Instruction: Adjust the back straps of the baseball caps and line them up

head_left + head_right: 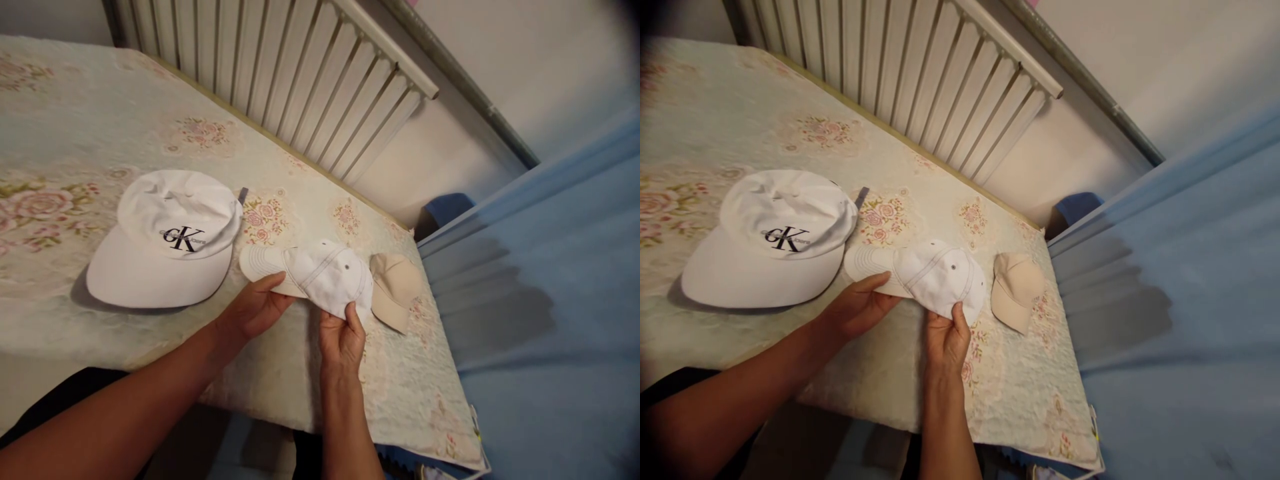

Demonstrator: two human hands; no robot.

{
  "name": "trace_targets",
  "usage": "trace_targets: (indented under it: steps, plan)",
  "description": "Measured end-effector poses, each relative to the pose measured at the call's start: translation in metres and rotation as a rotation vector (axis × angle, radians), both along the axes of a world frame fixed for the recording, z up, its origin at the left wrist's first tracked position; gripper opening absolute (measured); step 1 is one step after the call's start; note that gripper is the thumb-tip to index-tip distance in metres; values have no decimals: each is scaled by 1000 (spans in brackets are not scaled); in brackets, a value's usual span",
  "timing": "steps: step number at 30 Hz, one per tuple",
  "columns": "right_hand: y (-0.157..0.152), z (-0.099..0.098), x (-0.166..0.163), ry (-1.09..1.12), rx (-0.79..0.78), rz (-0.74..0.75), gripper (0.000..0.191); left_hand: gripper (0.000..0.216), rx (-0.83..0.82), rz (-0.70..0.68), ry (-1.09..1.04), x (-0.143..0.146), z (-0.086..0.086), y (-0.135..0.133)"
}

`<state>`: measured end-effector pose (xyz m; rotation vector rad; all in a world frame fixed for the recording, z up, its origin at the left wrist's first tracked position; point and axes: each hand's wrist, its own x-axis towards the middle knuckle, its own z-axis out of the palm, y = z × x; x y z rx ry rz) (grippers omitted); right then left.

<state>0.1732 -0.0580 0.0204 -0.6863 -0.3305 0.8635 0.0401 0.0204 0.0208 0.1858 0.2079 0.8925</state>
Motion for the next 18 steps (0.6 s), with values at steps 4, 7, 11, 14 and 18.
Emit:
trace_targets:
  steps: [4, 7, 11, 14, 18]
  plan:
    - [1, -3, -14, -26, 10, 63, 61, 44, 36, -29, -7, 5, -5, -3]
    - [3, -4, -27, -56, 4, 132, 70, 41, 73, -59, -31, 9, -11, -4]
    - [5, -5, -32, -74, -15, 138, 66, 42, 137, -80, -46, 10, -15, -7]
    - [6, -5, -29, -76, -47, 111, 63, 43, 128, -107, -53, 9, -14, -8]
    - [6, -4, -25, -74, -55, 87, 64, 48, 108, -93, -62, 5, -7, -7]
